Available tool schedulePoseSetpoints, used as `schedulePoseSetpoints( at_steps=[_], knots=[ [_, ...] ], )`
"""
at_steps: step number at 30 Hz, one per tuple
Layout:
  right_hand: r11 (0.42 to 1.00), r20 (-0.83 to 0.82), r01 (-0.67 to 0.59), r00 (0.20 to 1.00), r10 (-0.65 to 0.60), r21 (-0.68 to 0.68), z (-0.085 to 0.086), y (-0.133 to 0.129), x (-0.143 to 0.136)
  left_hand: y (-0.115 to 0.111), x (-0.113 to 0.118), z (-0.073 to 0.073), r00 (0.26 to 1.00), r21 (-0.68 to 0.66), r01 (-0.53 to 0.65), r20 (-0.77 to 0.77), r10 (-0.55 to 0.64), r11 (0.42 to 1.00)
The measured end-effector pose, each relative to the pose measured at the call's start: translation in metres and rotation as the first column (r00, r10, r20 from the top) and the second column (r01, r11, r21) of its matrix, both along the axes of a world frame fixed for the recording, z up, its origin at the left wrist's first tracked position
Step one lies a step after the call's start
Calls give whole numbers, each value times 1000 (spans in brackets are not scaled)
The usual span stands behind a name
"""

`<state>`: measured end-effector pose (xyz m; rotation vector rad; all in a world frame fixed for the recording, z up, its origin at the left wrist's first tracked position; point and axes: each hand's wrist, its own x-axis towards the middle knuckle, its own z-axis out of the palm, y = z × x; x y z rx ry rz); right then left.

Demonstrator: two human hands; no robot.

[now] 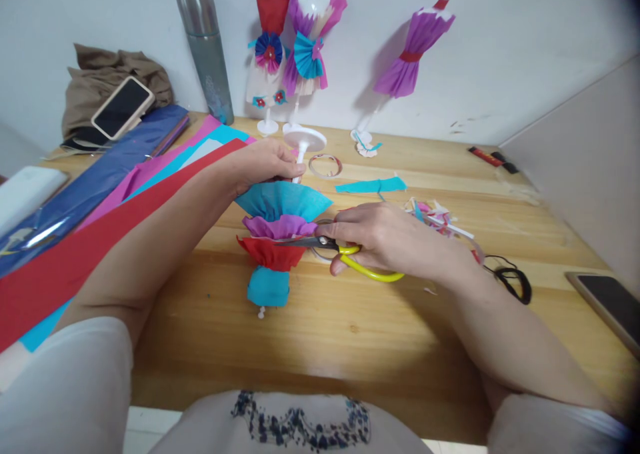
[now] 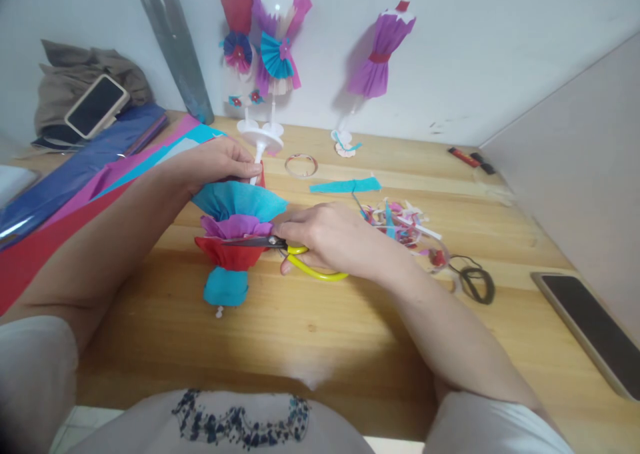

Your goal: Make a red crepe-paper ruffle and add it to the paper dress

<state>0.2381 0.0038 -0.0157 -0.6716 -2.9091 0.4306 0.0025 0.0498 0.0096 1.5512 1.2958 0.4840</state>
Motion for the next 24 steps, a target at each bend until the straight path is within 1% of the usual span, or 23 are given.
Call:
schedulePoseSetpoints(
  at_steps=[5, 8, 11, 14, 18, 24],
  knots=[
    [999, -16, -43, 999, 43, 18, -1, 1, 1, 4, -1, -3, 1000, 24, -3, -7, 3, 1000],
    [996, -49, -62, 997, 65, 62, -2, 2, 3, 6, -2, -4, 1000, 33, -7, 16, 7, 999],
    [992, -49, -39, 998, 45, 120, 0, 2, 4, 5, -3, -4, 997, 4, -52, 60, 52, 999],
    [989, -58, -39, 997, 48, 143, 1, 0, 3, 4, -3, -4, 992, -13, -92, 85, 93, 996],
    [989, -10, -31, 999, 33, 142, 1, -1, 2, 3, -2, -5, 992, -2, -92, 82, 92, 996],
    [973, 32, -20, 999, 13, 229, 3, 0, 4, 3, -1, -4, 994, 17, -89, 63, 88, 996]
  ],
)
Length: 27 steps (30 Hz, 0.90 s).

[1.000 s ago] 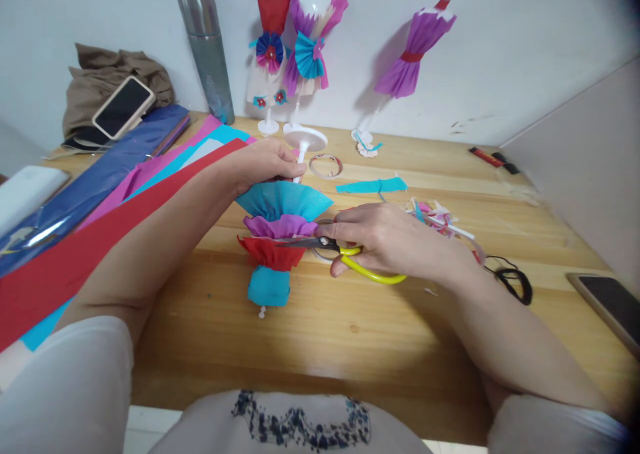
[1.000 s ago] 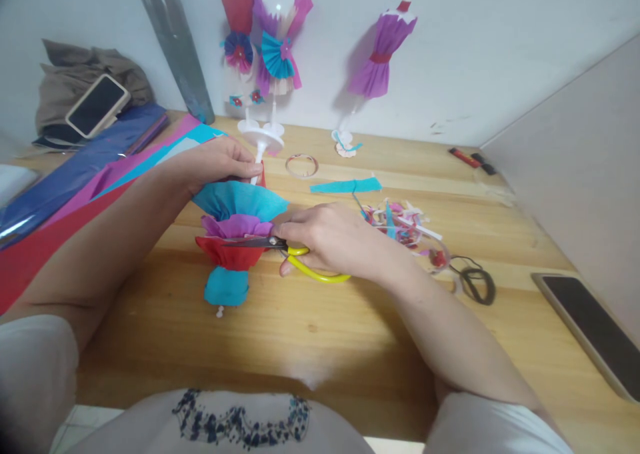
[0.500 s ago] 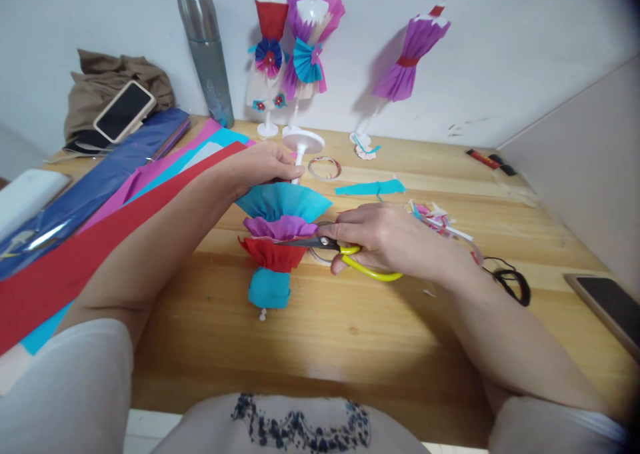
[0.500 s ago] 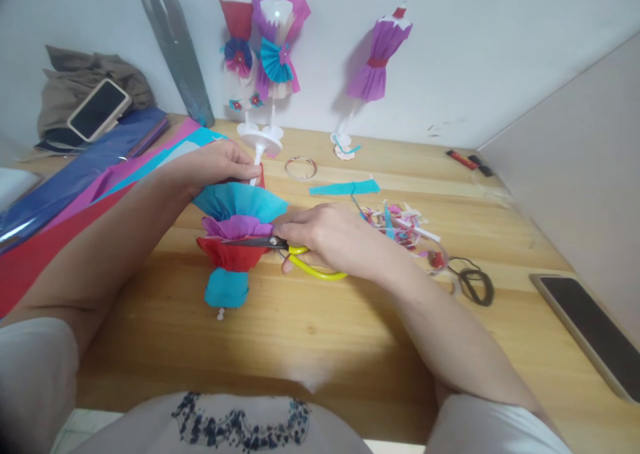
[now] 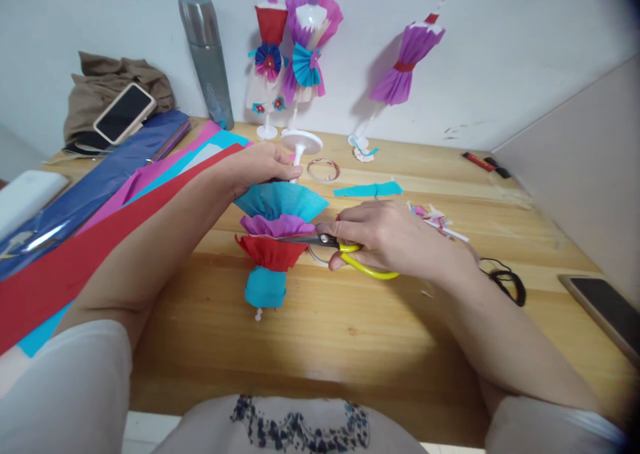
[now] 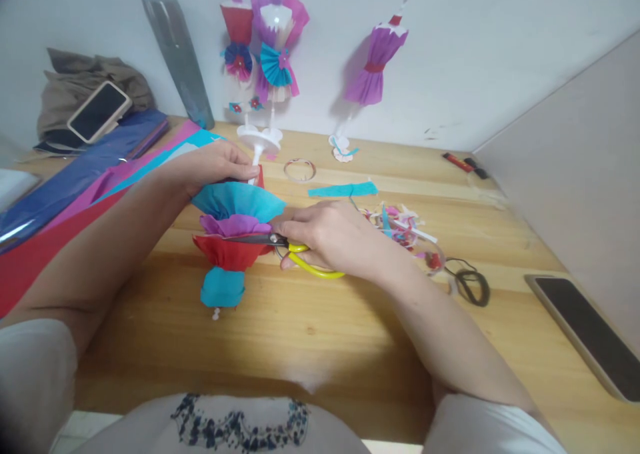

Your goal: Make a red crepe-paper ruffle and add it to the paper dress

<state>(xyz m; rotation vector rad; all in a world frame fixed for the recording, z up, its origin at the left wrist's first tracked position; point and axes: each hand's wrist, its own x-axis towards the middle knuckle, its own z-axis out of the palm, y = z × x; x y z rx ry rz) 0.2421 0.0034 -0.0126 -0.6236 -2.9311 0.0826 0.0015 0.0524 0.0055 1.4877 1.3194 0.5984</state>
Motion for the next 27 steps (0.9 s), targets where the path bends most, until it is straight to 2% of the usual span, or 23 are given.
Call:
schedulePoseSetpoints(
  at_steps=[5, 8, 19, 27],
  knots=[
    [993, 27, -1, 1000, -2, 114, 2, -1, -1, -3, 2, 2, 999, -31, -41, 20, 41, 999],
    [986, 71, 21, 997, -33, 167, 2, -2, -2, -4, 2, 2, 999, -13, -16, 31, 17, 1000],
    [960, 135, 41, 988, -81, 278, 0, -3, -1, -3, 2, 1, 1000, 5, 18, 22, -18, 1000],
    [941, 109, 51, 990, -93, 335, -2, -3, -3, -4, 2, 5, 997, 2, 69, 22, -69, 998]
  ],
)
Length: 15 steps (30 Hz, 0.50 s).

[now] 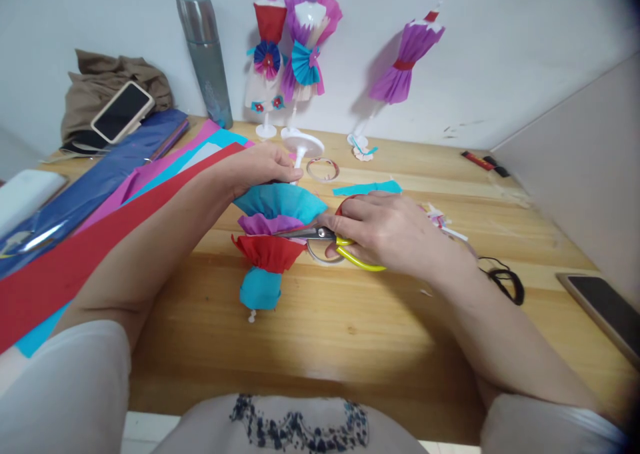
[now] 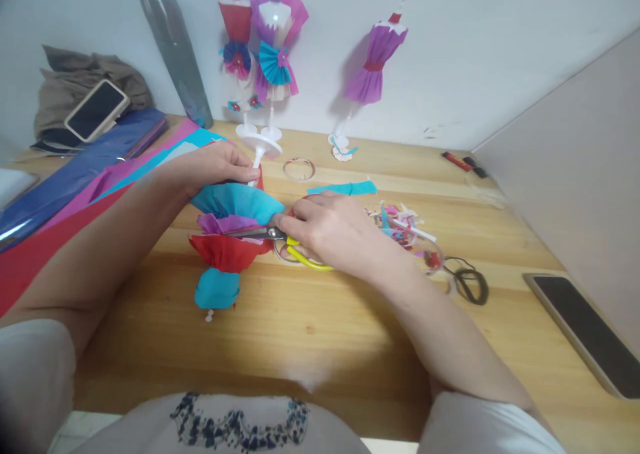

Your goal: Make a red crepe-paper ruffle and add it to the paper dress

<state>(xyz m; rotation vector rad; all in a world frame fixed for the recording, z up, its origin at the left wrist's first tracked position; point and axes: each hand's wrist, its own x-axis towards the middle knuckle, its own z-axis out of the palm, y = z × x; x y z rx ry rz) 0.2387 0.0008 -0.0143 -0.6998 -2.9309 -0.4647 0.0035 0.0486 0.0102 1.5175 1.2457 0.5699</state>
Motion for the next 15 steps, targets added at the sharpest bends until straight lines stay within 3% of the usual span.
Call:
schedulePoseSetpoints(
  at_steps=[5, 15],
  knots=[
    [997, -64, -25, 998, 30, 69, -2, -1, -2, 0, 0, 0, 1000, -17, 8, -27, -8, 1000],
    [994, -35, 13, 999, -16, -105, 6, -2, 0, -1, 0, -1, 999, 1, -39, -3, 39, 999]
  ],
)
